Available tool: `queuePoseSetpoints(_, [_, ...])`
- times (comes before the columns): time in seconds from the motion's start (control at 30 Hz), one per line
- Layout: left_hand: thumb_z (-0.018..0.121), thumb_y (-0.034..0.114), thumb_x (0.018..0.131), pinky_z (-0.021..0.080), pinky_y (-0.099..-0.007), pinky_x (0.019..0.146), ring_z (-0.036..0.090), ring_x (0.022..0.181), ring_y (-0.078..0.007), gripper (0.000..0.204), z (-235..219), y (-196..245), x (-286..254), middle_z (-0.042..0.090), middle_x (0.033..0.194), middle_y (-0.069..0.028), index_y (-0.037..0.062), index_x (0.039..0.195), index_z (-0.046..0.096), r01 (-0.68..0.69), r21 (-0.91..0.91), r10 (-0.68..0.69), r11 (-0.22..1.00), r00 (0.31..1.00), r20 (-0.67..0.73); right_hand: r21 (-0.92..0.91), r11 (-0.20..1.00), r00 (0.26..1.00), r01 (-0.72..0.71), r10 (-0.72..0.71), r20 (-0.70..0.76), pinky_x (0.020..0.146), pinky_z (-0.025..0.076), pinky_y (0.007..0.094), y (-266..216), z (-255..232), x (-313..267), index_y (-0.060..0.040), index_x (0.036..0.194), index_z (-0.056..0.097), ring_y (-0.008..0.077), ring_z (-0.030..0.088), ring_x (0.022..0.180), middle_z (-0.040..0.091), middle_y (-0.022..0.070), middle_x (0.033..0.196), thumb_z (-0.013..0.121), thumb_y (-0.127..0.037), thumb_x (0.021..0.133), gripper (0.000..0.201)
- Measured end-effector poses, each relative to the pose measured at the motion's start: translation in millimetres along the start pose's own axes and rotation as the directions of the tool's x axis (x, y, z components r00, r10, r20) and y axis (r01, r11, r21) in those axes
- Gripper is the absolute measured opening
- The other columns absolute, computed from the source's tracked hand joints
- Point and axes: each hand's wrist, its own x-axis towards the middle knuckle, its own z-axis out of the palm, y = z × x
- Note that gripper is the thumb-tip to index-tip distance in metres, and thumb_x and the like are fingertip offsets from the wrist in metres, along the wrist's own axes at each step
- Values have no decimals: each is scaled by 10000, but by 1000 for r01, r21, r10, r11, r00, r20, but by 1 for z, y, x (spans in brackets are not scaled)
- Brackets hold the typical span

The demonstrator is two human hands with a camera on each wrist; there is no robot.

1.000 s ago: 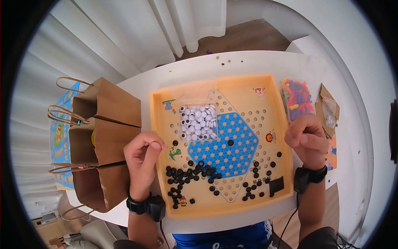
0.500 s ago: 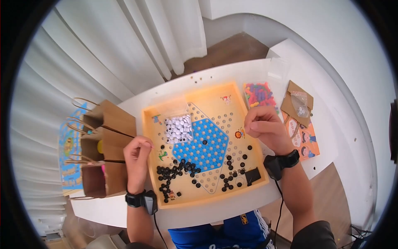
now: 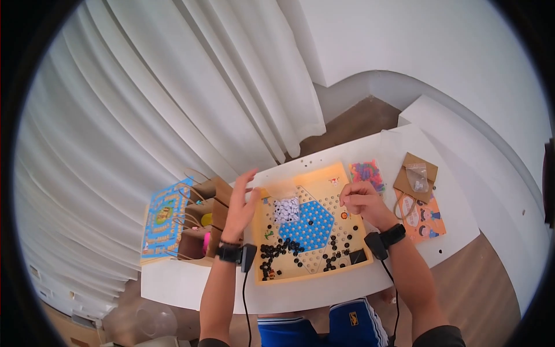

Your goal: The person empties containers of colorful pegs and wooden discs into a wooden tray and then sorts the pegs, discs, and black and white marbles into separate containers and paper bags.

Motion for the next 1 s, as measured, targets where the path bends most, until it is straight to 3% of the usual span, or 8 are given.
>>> queuePoseSetpoints(0.1, [557,141,1028,408,-430,1143,493,1402,-354,461,7,-15,19,533,1489,-213,63,1478,497,-156,225,137,962,986,100,11,1000,1000,10,-10,3,496,196,241,2,-1,0,14,892,696,25,298,516,394,-77,599,647,-93,945,129])
queuePoseSetpoints(0.17, [607,148,998,421,-442,1135,493,1399,-374,352,10,-10,21,544,1481,-208,76,1343,601,-33,194,-23,980,961,277,43,999,1000,-2,2,-7,495,199,241,2,-2,0,17,895,695,25,299,518,398,-77,603,645,-95,946,133])
queuePoseSetpoints(0.37, [801,125,849,424,-414,1141,515,1395,-355,176,8,11,5,584,1442,-205,67,947,667,-35,303,-149,952,814,561,54,999,1000,0,1,-12,496,210,238,1,0,-1,19,900,692,26,301,519,392,-76,613,640,-89,947,128])
queuePoseSetpoints(0.6, [850,151,772,476,-437,1067,584,1277,-367,281,22,19,2,650,1300,-177,64,867,600,-215,454,-119,865,790,601,51,999,1000,7,-7,-8,490,215,239,2,-2,0,17,896,689,28,301,517,387,-78,611,625,-73,959,127])
queuePoseSetpoints(0.67, [843,157,718,522,-455,898,620,1051,-366,303,23,13,2,612,996,-133,68,818,571,-378,462,6,802,779,628,62,998,1000,20,-20,0,489,215,239,2,0,-1,14,892,689,28,303,515,389,-77,610,630,-78,964,131])
queuePoseSetpoints(0.83, [853,257,689,517,-442,907,619,1044,-351,328,30,10,2,620,947,-118,85,797,596,-479,542,18,691,761,648,16,999,999,31,-31,-18,487,225,236,5,0,-2,25,905,694,31,328,520,400,-67,616,627,-77,973,140])
queuePoseSetpoints(0.9, [854,322,677,501,-458,942,617,1075,-342,364,30,11,3,635,986,-123,83,791,604,-408,569,-80,714,759,646,-6,1000,999,19,-19,-32,487,237,235,-1,6,-6,34,928,700,36,337,521,401,-64,621,626,-81,978,145])
queuePoseSetpoints(1.0, [849,393,668,477,-466,972,609,1099,-334,410,26,21,-6,643,1045,-134,82,792,614,-406,576,-41,709,792,609,-32,999,1000,8,-8,0,496,245,238,-5,7,-9,31,963,705,40,333,524,409,-54,626,635,-102,986,152])
